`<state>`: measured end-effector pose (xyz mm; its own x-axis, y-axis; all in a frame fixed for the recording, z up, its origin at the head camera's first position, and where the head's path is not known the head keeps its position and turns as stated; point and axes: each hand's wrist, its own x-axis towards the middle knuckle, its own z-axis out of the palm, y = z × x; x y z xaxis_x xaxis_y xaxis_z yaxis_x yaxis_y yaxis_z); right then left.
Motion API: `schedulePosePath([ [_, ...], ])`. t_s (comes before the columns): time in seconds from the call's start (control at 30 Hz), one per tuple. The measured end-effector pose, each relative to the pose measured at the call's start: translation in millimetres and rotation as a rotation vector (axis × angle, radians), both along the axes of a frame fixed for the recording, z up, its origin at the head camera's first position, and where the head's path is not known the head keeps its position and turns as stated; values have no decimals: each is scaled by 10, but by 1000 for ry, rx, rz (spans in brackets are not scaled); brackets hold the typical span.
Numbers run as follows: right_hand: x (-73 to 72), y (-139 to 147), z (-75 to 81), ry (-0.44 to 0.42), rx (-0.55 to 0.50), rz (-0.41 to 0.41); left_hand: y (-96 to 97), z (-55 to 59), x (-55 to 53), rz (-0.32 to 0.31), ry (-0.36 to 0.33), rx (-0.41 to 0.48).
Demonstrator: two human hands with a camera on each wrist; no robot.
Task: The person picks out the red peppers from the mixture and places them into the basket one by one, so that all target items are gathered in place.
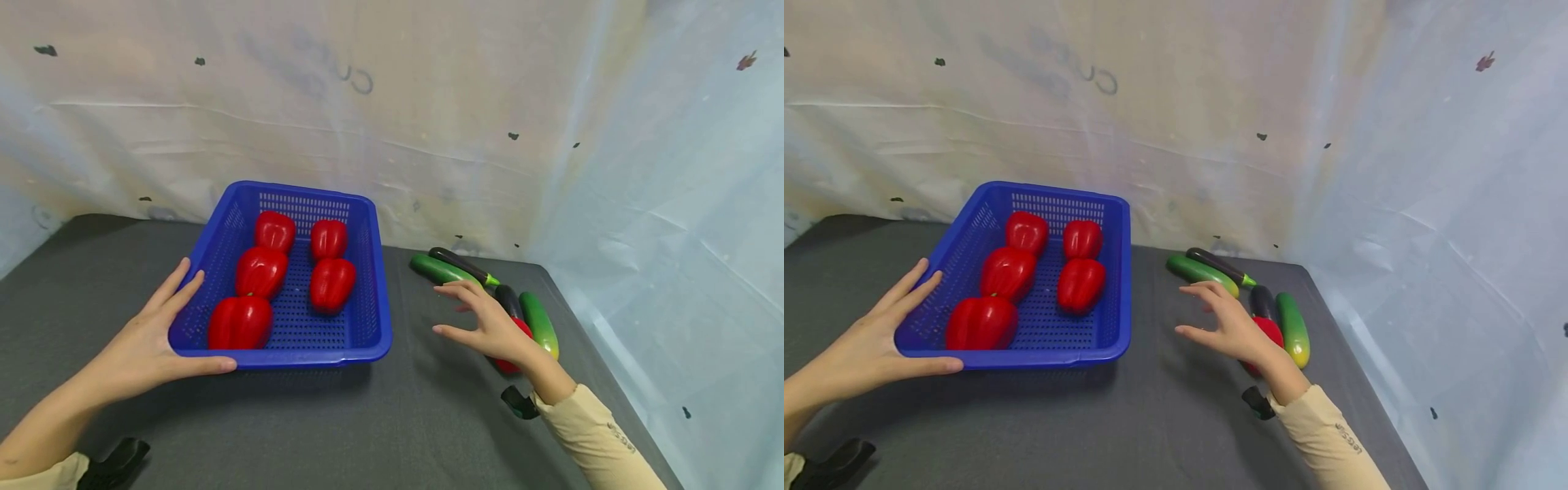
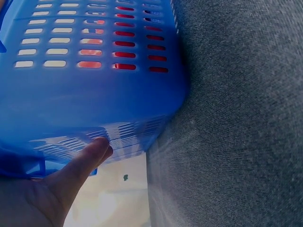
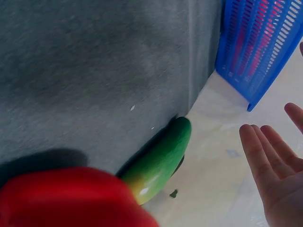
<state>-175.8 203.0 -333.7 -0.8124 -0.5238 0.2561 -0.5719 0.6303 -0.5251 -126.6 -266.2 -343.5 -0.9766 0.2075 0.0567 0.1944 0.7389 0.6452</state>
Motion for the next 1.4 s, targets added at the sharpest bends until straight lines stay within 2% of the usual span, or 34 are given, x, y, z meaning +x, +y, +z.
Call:
schedulePosePath([
  [0.8, 101, 426, -141, 58, 127, -86, -11, 14, -13, 0, -12, -20],
  [1.2, 169, 612, -203, 59, 124, -100, -8, 10, -19, -7, 2, -24],
  [1.4, 187, 696, -221, 62, 166, -111, -14, 8, -15, -9, 4, -23],
])
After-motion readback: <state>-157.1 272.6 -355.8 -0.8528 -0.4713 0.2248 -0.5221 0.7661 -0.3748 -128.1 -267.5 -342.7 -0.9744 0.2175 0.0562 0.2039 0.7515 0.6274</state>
